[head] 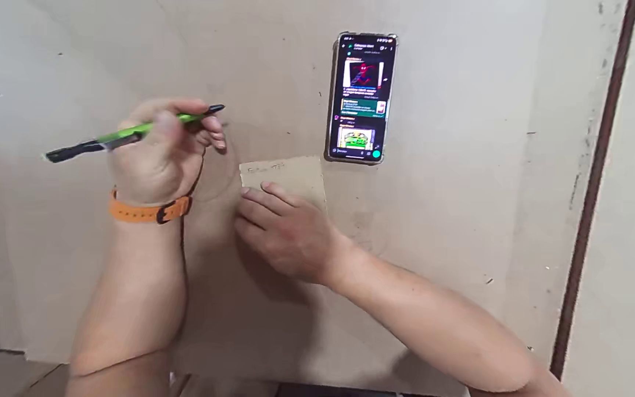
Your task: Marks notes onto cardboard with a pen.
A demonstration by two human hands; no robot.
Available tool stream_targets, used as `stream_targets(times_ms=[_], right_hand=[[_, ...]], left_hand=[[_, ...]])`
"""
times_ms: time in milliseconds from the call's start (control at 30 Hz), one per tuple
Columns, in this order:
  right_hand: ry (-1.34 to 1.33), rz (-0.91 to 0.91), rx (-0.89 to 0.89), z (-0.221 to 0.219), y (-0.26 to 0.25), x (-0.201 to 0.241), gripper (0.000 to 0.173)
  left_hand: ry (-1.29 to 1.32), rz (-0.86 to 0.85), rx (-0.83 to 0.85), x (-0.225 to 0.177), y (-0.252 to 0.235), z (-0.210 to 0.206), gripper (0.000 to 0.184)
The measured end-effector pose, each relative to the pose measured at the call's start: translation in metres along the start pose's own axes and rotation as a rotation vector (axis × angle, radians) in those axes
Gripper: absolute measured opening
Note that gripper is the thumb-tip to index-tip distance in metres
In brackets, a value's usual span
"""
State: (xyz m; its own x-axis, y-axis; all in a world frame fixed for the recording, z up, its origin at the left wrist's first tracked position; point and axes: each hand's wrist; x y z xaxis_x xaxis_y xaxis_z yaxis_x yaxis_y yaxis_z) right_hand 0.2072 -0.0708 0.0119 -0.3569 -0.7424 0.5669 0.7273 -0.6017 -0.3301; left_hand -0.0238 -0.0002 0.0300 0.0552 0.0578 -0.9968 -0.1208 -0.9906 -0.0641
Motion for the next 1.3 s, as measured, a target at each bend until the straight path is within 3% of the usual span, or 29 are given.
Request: stream_targets(times_ms=[67, 100, 200, 267, 333, 433, 500, 600, 767, 867, 967, 1100, 1233, 1300], right_hand=[[0.077, -0.081, 0.011, 0.004, -0.003, 0.001, 0.027], [0.102, -0.115, 0.02, 0.005, -0.003, 0.002, 0.027], [0.122, -0.167, 0.019, 0.005, -0.001, 0.003, 0.032], [0.101, -0.171, 0.002, 0.004, 0.0, 0.002, 0.033], [0.079, -0.156, -0.03, 0.002, 0.0, -0.001, 0.032], [0.057, -0.142, -0.039, 0.001, -0.001, -0.006, 0.03], [0.061, -0.138, -0.044, 0.0, -0.001, -0.007, 0.029], [0.062, -0.141, -0.035, 0.0, -0.001, -0.008, 0.028], [0.055, -0.135, 0.016, 0.001, 0.0, -0.009, 0.031], [0.019, -0.149, 0.023, 0.005, 0.001, -0.01, 0.03], [-0.047, -0.164, -0.004, 0.004, 0.0, -0.008, 0.028], [-0.036, -0.171, 0.019, 0.005, -0.001, -0.009, 0.031], [0.014, -0.204, -0.003, 0.005, -0.001, -0.009, 0.033], [0.068, -0.226, -0.014, 0.005, -0.002, -0.007, 0.032]], left_hand=[[-0.15, -0.091, -0.102, -0.002, -0.001, 0.0, 0.067], [-0.216, -0.167, -0.166, -0.003, -0.001, -0.002, 0.066], [-0.25, -0.321, -0.282, -0.016, 0.004, -0.011, 0.02], [-0.164, -0.302, -0.341, -0.027, 0.007, -0.019, 0.026], [-0.042, -0.284, -0.326, -0.035, 0.011, -0.018, 0.029], [0.17, -0.259, -0.336, -0.047, 0.011, -0.019, 0.075], [0.25, -0.202, -0.271, -0.055, 0.015, -0.016, 0.083], [0.325, -0.114, -0.148, -0.06, 0.022, -0.008, 0.078], [0.274, -0.086, -0.089, -0.069, 0.026, -0.012, 0.073], [0.252, -0.153, -0.036, -0.069, 0.032, -0.007, 0.065], [0.27, -0.276, -0.08, -0.077, 0.037, -0.01, 0.069], [0.418, -0.297, -0.114, -0.085, 0.024, -0.011, 0.08], [0.299, -0.324, -0.041, -0.078, 0.011, -0.005, 0.061], [0.196, -0.227, 0.0, -0.073, 0.003, -0.002, 0.064]])
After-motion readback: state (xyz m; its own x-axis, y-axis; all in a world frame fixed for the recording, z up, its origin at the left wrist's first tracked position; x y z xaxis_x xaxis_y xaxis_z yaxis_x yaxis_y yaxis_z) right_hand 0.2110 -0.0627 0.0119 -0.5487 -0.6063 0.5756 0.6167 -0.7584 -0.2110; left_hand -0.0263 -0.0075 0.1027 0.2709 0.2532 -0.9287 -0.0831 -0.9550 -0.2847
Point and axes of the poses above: each hand's wrist, its own y-axis away from the middle knuckle, its own z-axis out of the back of the hand, x = y × z, and after that the axes turned 5 degrees about y, right-handed
